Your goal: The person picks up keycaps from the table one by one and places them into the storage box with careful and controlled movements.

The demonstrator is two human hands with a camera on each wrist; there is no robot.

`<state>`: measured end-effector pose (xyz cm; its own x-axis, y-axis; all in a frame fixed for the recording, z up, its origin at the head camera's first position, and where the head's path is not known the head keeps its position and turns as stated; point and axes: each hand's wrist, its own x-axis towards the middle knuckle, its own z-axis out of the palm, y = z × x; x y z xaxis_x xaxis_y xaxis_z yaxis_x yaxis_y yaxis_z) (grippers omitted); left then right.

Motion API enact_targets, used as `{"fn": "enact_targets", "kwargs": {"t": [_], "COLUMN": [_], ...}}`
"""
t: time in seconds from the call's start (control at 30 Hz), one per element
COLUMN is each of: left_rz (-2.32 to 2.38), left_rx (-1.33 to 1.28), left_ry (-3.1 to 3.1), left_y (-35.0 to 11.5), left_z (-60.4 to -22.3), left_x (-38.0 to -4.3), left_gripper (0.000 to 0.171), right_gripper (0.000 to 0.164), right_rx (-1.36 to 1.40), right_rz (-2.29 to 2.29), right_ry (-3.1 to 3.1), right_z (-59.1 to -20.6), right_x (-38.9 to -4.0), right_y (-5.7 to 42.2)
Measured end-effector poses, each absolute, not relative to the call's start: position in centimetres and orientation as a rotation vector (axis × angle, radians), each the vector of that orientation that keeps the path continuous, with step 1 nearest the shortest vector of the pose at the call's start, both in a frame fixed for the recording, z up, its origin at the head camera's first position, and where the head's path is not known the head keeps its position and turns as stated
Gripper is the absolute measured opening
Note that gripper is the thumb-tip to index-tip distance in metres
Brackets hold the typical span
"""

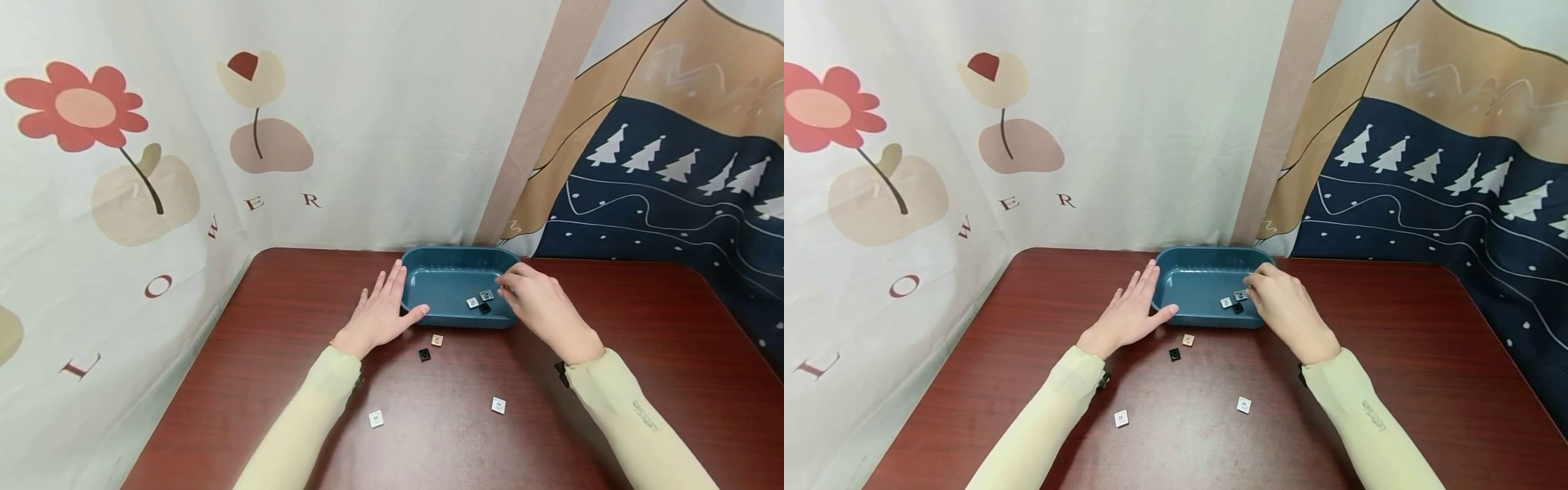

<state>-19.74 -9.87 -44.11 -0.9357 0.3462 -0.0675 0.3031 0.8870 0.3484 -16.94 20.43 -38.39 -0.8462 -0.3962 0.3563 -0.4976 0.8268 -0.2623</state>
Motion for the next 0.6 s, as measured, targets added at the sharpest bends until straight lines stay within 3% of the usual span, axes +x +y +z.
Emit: {"fn": "enact_targets", "kwargs": {"t": [0.6], "left_rz": [0.488], "left_rx": [0.497], "left_ry": [2.925], "left_y": [-9.8], "left_z": [-44.0], "left_x": [-19.7], "left_gripper": [0.102], "right_gripper": [0.016], "right_rx": [0.726], "right_rz": [0.422], "right_ry": [-2.796], "right_z": [-40.3], "right_x": [-19.2], "right_y": [20.2]}}
